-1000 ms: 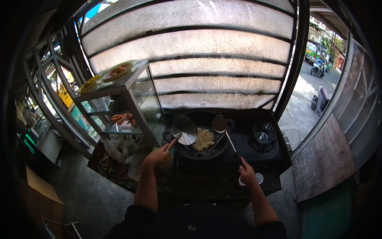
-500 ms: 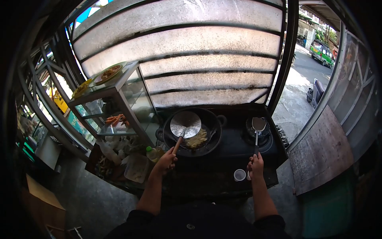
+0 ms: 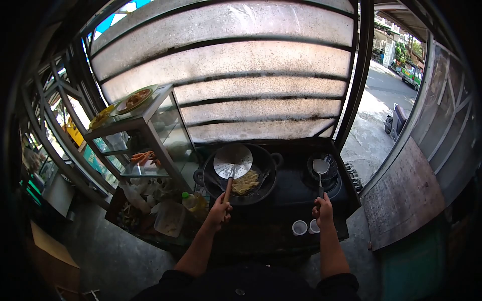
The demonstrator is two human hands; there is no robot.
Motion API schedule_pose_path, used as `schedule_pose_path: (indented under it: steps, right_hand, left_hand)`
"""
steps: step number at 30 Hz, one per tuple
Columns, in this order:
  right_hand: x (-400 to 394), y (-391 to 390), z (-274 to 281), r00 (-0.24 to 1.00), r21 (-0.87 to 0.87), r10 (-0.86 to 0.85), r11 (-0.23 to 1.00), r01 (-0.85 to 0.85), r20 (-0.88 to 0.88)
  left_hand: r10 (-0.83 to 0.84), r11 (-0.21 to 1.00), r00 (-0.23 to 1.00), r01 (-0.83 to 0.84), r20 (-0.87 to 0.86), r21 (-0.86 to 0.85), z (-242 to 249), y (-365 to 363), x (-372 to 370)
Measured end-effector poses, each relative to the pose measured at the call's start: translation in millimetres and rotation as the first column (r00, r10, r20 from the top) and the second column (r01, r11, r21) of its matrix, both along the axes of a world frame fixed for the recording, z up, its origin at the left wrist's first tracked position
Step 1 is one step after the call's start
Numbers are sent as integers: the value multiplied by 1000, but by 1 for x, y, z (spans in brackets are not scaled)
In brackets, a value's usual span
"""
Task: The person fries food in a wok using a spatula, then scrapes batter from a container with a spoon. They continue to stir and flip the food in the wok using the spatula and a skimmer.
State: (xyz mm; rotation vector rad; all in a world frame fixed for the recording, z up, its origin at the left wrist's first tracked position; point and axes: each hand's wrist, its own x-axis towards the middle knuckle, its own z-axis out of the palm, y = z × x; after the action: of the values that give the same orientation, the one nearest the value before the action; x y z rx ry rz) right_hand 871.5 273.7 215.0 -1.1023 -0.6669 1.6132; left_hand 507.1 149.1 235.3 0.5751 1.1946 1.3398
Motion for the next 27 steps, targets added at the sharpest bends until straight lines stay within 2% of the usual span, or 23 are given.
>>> schedule_pose_path:
  steps: [5,7,8,10,11,13,17,20,21,23,24,26,27]
  right_hand:
    - [1,3,15,999,-60,-31,998,29,-34]
    - [5,12,10,968,-228,-42,974,-16,-247]
    - [8,17,6,968,-225,-44,974,-14,-248]
    - [14,26,-3,924,-304,21,941,-147,-381]
    - [14,26,-2,925,-300,20,943,-144,-380]
    - [12,25,-1,920,-402,-24,903,-148,-391]
    - [27,36,-35,913,-383,-49,916,-121,-404]
    - [13,14,-12,989,-251,-67,967,31,-135]
    - [13,9,-6,988,-251,-72,967,37,-134]
    - [16,1,-2,993,-79,-51,995,59,104]
    - [21,-1,-2,993,-79,-60,995,68,103]
    - [32,-5,-3,871,105,-125,991,85,475]
    - [49,7,-34,870,109,-140,989,100,473]
  left_hand:
    - [-21,1000,1000,21,-15,-17,15,2,10]
    - [-60,998,998,59,-31,-15,21,3,17]
    - [-63,998,998,62,-33,-12,22,4,20]
    - [-75,997,995,75,-69,-10,21,7,28]
    - [-78,997,995,78,-69,-6,21,8,32]
    - [-116,993,993,116,-35,8,20,9,39]
    - [-213,977,974,214,-71,5,19,22,56]
    - [-296,955,952,297,-82,-2,28,40,75]
    - [-349,937,931,347,-108,-32,30,49,82]
    - [-408,913,903,403,-133,-63,26,68,100]
    - [-428,904,895,424,-123,-56,21,81,110]
    - [-503,864,855,498,-127,-74,27,97,126]
    - [-516,857,847,511,-129,-71,22,108,136]
